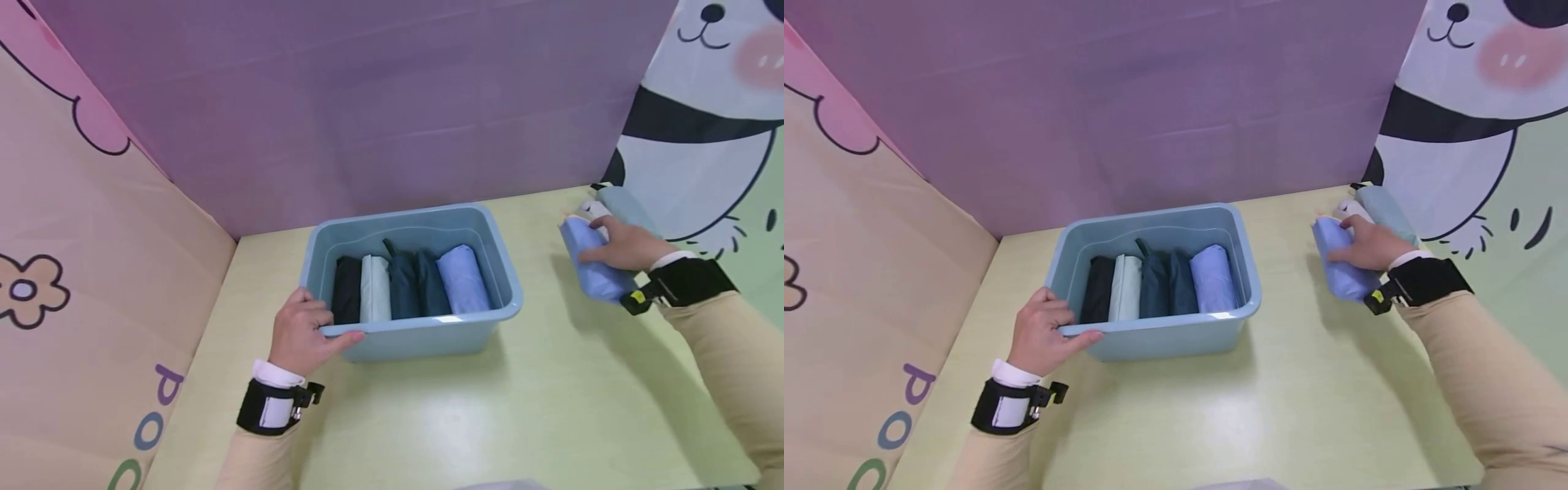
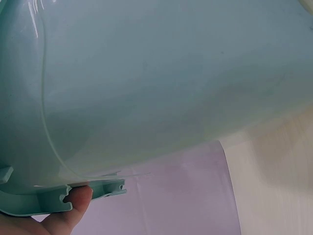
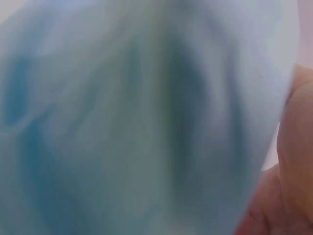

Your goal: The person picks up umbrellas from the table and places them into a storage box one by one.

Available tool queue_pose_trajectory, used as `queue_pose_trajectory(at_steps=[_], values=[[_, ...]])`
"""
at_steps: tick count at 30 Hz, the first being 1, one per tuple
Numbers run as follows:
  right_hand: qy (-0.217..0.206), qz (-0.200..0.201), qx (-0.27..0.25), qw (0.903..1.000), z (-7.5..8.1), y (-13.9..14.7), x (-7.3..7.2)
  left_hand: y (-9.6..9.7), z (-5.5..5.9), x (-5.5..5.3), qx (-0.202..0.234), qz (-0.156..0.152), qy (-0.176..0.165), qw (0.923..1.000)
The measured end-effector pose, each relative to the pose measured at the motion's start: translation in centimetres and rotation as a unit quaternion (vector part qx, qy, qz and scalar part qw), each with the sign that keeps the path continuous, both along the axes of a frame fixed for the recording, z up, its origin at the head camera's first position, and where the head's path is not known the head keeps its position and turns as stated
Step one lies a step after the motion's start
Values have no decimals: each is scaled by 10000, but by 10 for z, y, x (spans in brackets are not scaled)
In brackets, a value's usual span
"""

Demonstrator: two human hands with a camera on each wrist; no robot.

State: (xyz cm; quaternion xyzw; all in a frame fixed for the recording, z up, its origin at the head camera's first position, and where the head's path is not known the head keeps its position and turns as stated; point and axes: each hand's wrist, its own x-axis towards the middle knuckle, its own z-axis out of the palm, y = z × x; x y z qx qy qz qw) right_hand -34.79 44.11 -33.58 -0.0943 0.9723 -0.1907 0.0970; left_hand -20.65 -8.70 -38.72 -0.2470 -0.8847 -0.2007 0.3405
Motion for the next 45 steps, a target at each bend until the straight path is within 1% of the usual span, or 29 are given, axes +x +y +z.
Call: queue_pose_trajectory(at_steps=[4,7,11,14,17,21,24,27,29,33,36,40,43,45], values=[[40,63,-176,9998,21,-15,1,0,0,1,20,16,-65,10000],[-30,77,-362,9993,38,-29,2,0,0,2,43,21,-72,10000],[-20,154,-720,9973,61,-52,4,-1,1,1,57,24,-58,10000],[2,291,-955,9950,79,-73,8,-1,1,1,99,0,-50,9999],[-220,474,-1211,9913,94,-97,12,0,2,1,120,5,-35,9999],[-505,710,-1413,9861,108,-129,16,0,2,1,110,6,-28,9999],[-581,850,-1464,9839,115,-150,16,1,1,0,111,-35,2,9999],[-778,952,-1649,9786,120,-171,15,3,1,0,105,-59,57,9999],[-978,970,-1856,9729,121,-186,13,4,1,-1,110,-73,86,9999],[-1314,956,-2191,9621,118,-218,12,7,2,-1,124,-78,108,9998],[-1490,962,-2250,9581,112,-242,12,8,2,-1,136,-71,104,9998],[-1709,1025,-2217,9545,99,-271,15,10,3,-1,126,-63,120,9998],[-1946,1082,-2310,9471,88,-291,17,10,3,0,114,-74,133,9998],[-2122,1134,-2395,9406,82,-304,19,10,3,1,105,-76,135,9998]])
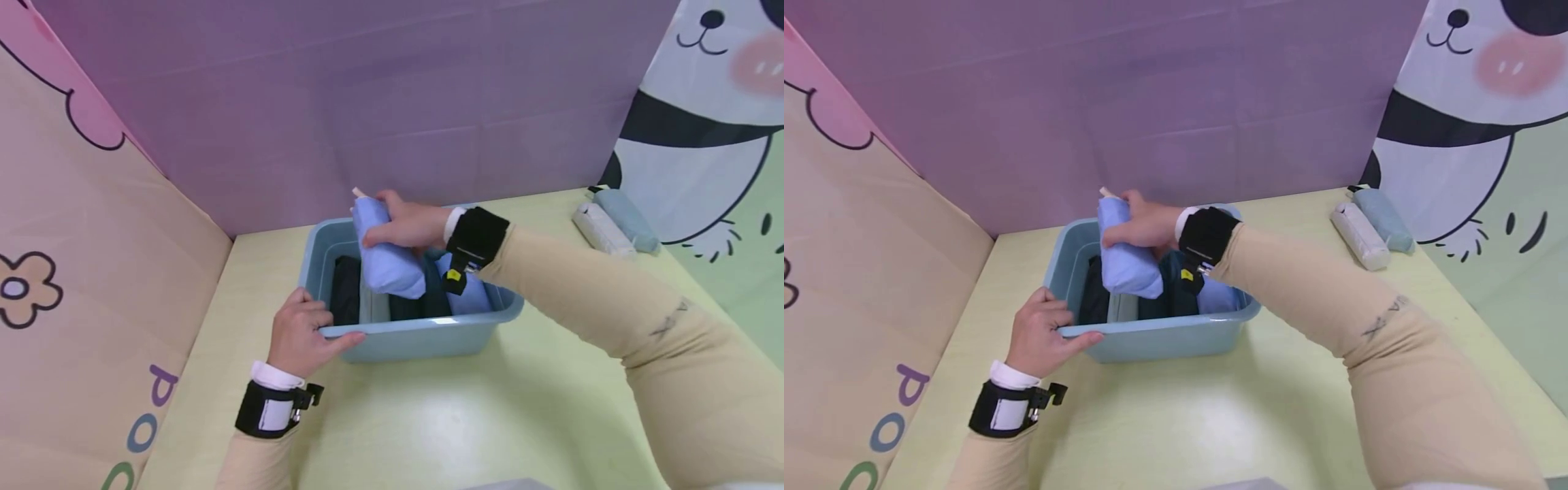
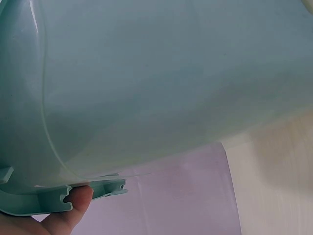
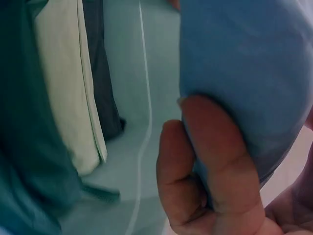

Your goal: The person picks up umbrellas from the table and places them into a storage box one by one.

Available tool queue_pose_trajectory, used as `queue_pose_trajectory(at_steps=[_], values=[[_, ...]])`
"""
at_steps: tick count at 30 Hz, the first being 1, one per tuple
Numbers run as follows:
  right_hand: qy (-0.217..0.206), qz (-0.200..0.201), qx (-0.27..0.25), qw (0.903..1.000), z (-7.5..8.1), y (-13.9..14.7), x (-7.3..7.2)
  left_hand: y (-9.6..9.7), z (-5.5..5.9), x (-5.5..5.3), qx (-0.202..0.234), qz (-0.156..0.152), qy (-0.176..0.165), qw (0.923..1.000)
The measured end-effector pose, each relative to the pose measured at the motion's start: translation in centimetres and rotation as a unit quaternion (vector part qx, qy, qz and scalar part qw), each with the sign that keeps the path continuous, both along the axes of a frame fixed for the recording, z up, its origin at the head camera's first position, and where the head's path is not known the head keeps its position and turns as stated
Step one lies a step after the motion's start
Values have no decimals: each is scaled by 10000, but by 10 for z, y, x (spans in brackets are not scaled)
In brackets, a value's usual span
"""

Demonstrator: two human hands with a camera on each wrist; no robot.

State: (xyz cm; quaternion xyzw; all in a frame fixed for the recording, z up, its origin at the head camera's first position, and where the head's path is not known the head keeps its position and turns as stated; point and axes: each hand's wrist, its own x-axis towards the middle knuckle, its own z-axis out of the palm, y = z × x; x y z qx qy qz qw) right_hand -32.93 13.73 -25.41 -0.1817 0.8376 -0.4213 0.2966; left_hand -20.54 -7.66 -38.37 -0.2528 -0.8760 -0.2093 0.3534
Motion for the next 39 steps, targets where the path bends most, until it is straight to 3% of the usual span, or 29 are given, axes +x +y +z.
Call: queue_pose_trajectory(at_steps=[7,12,19,25,32,36,39], values=[[-575,174,-158,9981,-23,-38,2,-1,-1,0,16,8,-64,10000],[-632,65,21,9980,-42,-56,3,-2,-3,-1,22,-11,-210,9998],[-731,-178,89,9971,-66,-67,4,0,-4,-1,-133,-9,-162,9998],[-697,-377,18,9969,-77,-73,2,-2,-1,-1,-105,-35,-88,9999],[-938,-302,-173,9950,-82,-75,2,-3,0,0,-56,-12,-155,9999],[-216,-49,383,9990,-85,-73,1,-2,-1,0,-26,-18,-140,9999],[472,207,1007,9936,-88,-72,2,-1,-1,-1,6,-19,-146,9999]])
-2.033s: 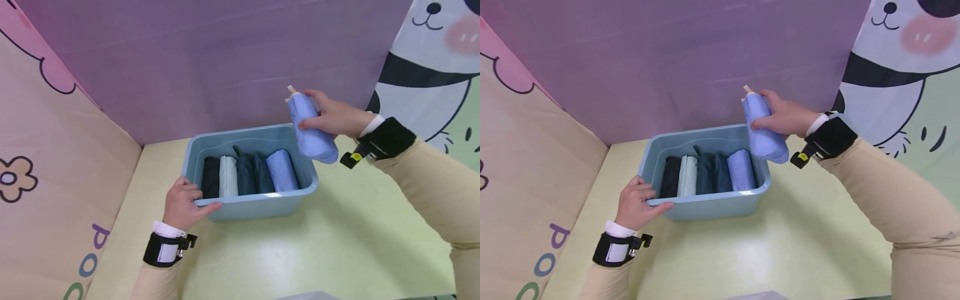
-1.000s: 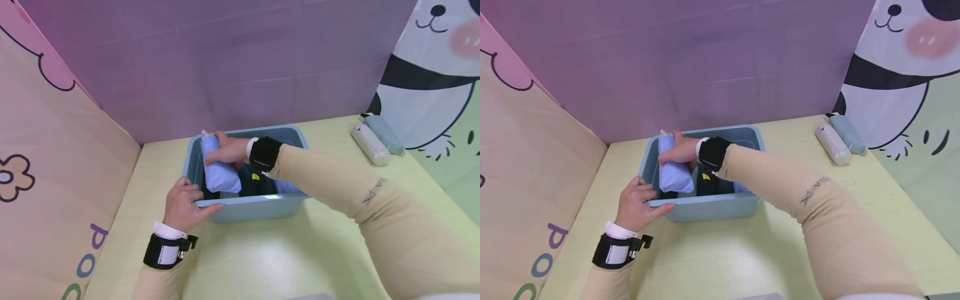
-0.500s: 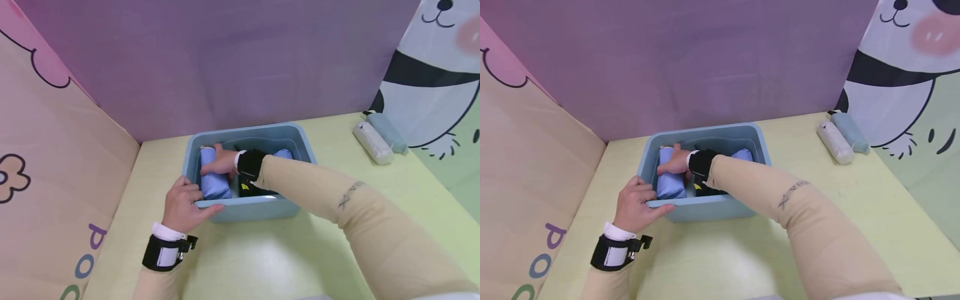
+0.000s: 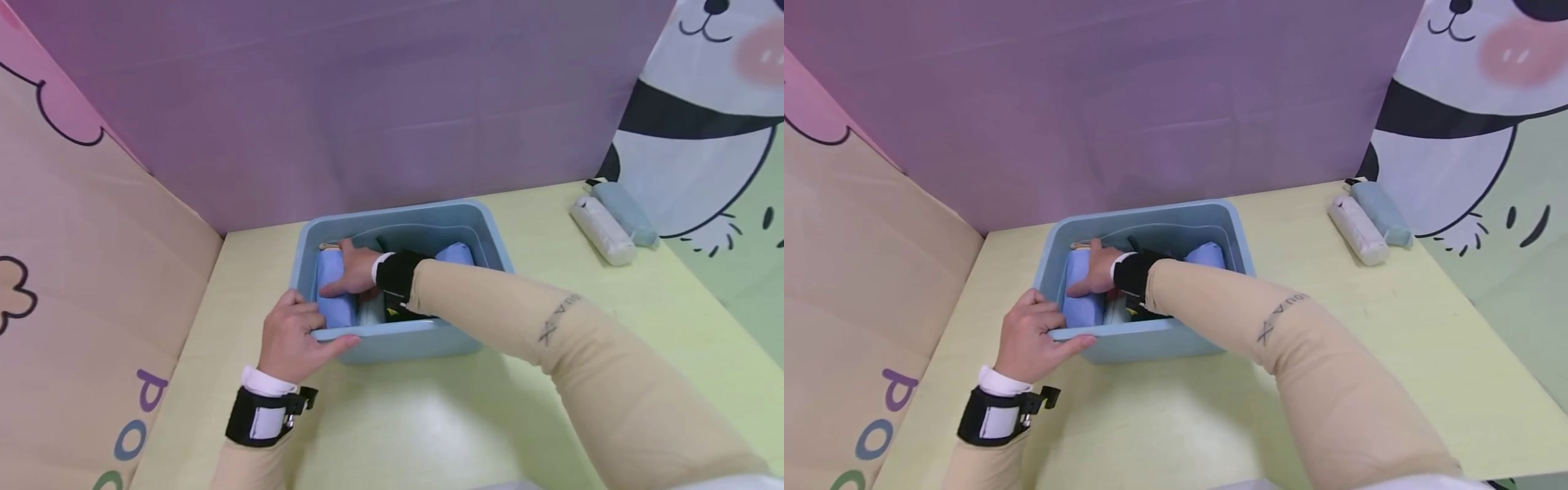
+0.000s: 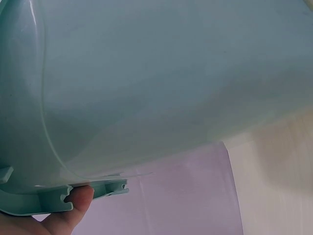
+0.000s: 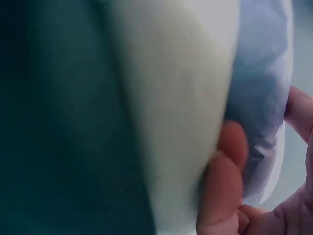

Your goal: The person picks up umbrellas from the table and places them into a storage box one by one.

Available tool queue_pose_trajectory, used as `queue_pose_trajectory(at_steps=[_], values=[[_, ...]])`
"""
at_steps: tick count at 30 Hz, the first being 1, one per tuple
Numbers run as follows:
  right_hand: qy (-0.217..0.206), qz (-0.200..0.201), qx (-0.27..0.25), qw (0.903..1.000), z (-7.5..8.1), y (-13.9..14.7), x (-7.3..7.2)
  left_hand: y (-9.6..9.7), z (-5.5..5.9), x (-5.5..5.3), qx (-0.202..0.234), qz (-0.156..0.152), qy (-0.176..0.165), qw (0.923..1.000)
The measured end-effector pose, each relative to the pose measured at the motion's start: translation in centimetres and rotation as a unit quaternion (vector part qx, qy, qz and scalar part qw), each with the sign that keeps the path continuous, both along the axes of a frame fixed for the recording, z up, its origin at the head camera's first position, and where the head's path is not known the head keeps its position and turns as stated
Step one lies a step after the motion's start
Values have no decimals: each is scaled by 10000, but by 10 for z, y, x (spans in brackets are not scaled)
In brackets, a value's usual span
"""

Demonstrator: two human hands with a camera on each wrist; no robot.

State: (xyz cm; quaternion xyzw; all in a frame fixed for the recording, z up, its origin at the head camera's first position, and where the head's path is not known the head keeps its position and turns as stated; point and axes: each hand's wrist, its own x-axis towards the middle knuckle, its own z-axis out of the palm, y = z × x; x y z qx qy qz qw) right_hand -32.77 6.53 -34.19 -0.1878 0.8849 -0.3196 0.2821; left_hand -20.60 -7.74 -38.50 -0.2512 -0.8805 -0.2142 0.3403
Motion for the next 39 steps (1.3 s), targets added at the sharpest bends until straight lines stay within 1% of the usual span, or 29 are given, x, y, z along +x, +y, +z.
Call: queue_pose_trajectory(at_steps=[1,3,12,15,17,19,21,23,28,30,35,38,39], values=[[131,68,160,9998,-1,0,0,0,0,0,4,3,-9,10000],[240,143,320,9991,-2,0,0,0,0,0,6,10,-26,10000],[237,182,415,9987,-1,2,-1,-1,-2,-1,9,21,-85,10000],[254,265,461,9983,0,1,-2,-2,-2,-2,34,-22,-78,10000],[410,410,539,9969,4,2,-3,-2,-2,-3,61,-50,-21,10000],[701,608,668,9934,8,3,-3,-2,-1,-3,71,-70,52,9999],[989,754,721,9896,13,4,-2,-1,-1,-3,54,-56,101,9999],[1142,829,726,9873,19,5,-1,-1,-1,-3,44,-37,91,9999],[1058,842,367,9901,33,7,0,0,0,-4,27,-37,69,10000],[1100,860,190,9900,40,9,0,0,0,-4,24,-51,96,9999],[1080,841,-244,9903,67,21,3,-1,-1,-4,24,-66,98,9999],[1090,801,-458,9898,84,35,2,-2,-1,-4,56,-58,52,10000],[1164,778,-477,9890,90,40,2,-2,-2,-3,65,-52,29,10000]])
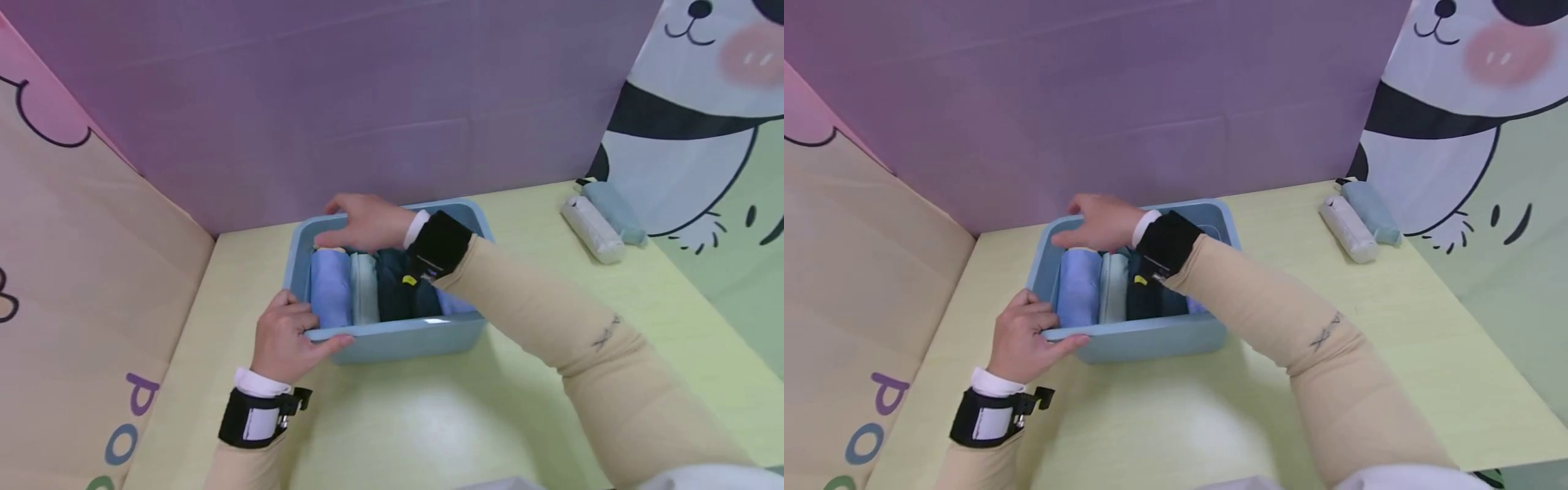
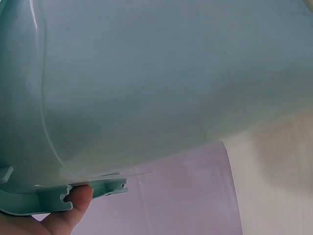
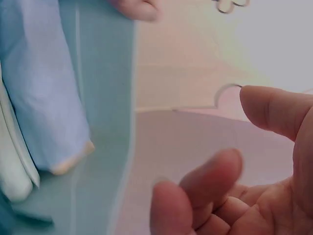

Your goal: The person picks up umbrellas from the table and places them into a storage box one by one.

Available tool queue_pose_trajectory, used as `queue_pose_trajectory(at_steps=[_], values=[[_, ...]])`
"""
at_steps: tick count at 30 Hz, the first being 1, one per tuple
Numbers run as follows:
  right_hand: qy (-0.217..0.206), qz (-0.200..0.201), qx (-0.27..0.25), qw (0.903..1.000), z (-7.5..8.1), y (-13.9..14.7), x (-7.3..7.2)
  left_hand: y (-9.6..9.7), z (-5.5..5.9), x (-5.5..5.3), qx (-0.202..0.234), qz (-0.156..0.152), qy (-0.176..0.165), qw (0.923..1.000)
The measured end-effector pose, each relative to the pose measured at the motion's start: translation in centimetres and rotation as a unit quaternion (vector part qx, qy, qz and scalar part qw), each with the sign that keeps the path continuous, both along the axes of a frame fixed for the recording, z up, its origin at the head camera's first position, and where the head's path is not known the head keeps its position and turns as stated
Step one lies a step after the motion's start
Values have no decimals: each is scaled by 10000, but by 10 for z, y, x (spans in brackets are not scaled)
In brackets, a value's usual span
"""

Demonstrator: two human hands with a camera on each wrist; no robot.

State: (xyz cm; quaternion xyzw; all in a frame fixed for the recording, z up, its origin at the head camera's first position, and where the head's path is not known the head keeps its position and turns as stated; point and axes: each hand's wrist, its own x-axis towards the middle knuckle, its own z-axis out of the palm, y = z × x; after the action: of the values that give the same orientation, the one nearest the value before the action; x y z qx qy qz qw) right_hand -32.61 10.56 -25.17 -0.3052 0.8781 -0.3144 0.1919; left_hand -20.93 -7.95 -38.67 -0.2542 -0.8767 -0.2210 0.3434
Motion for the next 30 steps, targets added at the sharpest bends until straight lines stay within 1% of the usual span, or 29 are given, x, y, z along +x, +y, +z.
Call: queue_pose_trajectory(at_steps=[4,7,9,11,13,15,17,19,20,22,24,27,30], values=[[-13,-217,-123,9997,21,26,-7,-2,-1,1,41,68,37,10000],[153,-484,-152,9986,32,56,-18,-2,-3,1,43,126,104,9999],[408,-715,-133,9965,36,82,-28,-2,-4,1,33,135,105,9998],[671,-1054,-61,9921,37,111,-39,-1,-4,0,32,123,79,9999],[848,-1425,35,9861,35,141,-50,-1,-4,-1,34,114,46,9999],[1066,-1795,235,9777,32,170,-58,-1,-5,-2,12,138,30,9999],[1323,-2126,541,9666,28,196,-66,-2,-6,-2,4,158,7,9999],[1648,-2388,837,9533,24,219,-72,-2,-6,-2,-21,190,-22,9998],[1802,-2484,969,9468,22,229,-75,-2,-7,-3,-41,201,-33,9998],[1971,-2663,1177,9361,19,246,-78,-2,-7,-3,-50,213,-73,9997],[2047,-2770,1282,9300,16,258,-81,-3,-7,-3,-64,249,-108,9996],[1978,-2917,1446,9246,8,272,-87,-3,-7,-4,-54,301,-153,9994],[1905,-3062,1612,9187,-9,289,-96,-3,-8,-5,-26,330,-163,9993]])
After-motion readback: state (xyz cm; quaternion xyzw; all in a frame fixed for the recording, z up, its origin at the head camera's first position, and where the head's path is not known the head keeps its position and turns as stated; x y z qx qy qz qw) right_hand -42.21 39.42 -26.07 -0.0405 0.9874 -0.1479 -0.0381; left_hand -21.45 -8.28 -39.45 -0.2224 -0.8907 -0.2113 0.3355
